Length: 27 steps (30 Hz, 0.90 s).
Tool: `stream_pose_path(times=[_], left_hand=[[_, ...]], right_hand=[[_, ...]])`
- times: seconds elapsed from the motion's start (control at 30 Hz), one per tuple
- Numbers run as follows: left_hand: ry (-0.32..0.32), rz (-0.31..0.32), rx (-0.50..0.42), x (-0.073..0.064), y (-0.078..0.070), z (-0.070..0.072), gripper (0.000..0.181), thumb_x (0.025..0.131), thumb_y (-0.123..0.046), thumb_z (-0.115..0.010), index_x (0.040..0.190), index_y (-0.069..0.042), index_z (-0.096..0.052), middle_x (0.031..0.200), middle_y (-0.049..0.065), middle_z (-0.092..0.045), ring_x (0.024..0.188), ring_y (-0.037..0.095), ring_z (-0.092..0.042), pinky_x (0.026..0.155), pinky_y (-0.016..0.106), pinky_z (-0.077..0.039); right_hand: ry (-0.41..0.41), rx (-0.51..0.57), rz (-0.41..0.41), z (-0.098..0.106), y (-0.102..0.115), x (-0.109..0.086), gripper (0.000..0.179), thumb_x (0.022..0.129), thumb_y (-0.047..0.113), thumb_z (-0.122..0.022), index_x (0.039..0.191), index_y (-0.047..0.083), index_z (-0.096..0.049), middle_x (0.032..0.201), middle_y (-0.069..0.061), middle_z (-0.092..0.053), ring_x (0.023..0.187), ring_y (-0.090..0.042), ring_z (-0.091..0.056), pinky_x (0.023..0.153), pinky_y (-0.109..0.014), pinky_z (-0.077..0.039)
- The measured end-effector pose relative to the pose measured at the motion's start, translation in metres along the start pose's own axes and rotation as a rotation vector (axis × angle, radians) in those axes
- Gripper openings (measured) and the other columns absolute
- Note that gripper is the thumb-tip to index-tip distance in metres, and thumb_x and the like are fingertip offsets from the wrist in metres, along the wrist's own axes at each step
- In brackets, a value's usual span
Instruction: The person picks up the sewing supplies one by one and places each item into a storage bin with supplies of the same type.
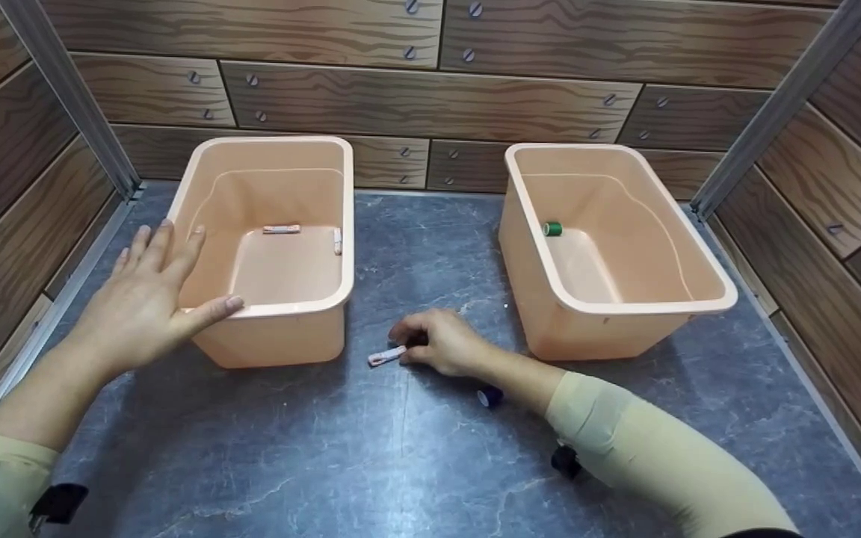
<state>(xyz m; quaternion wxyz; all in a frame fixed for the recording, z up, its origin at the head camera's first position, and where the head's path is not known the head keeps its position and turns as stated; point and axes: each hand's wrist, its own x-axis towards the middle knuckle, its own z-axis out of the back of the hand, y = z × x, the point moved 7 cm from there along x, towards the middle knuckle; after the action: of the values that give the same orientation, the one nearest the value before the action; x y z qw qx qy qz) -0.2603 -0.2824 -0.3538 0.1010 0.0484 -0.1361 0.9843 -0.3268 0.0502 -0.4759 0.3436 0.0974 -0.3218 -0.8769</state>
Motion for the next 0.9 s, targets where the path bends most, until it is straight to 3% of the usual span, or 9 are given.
stream_pose_path(times=[0.47, 0.9], left_hand=[[-0.009, -0.008, 0.0, 0.0009, 0.0004, 0.0004, 0.107, 0.098, -0.072, -0.058, 0.17, -0.006, -0.016, 0.169, 0.04, -0.004, 0.154, 0.062, 0.002, 0.121, 0.075, -0.009], [-0.009, -0.009, 0.005, 0.0013, 0.0015, -0.0009, 0.107, 0.098, -0.072, -0.058, 0.17, -0.006, -0.015, 0.169, 0.039, -0.003, 0.154, 0.062, 0.001, 0.121, 0.075, -0.01]], right_hand=[[0.003, -0.018, -0.008, 0.0002, 0.0001, 0.0001, 0.022, 0.089, 0.014, -0.086, 0.11, 0.013, -0.08, 0.096, 0.004, -0.078, 0.088, -0.011, -0.069, 0.085, -0.035, -0.054], [0.003, 0.039, 0.005, 0.0021, -0.0002, 0.0006, 0.019, 0.089, 0.012, -0.086, 0.107, 0.01, -0.08, 0.095, 0.003, -0.079, 0.088, -0.009, -0.069, 0.083, -0.031, -0.055]])
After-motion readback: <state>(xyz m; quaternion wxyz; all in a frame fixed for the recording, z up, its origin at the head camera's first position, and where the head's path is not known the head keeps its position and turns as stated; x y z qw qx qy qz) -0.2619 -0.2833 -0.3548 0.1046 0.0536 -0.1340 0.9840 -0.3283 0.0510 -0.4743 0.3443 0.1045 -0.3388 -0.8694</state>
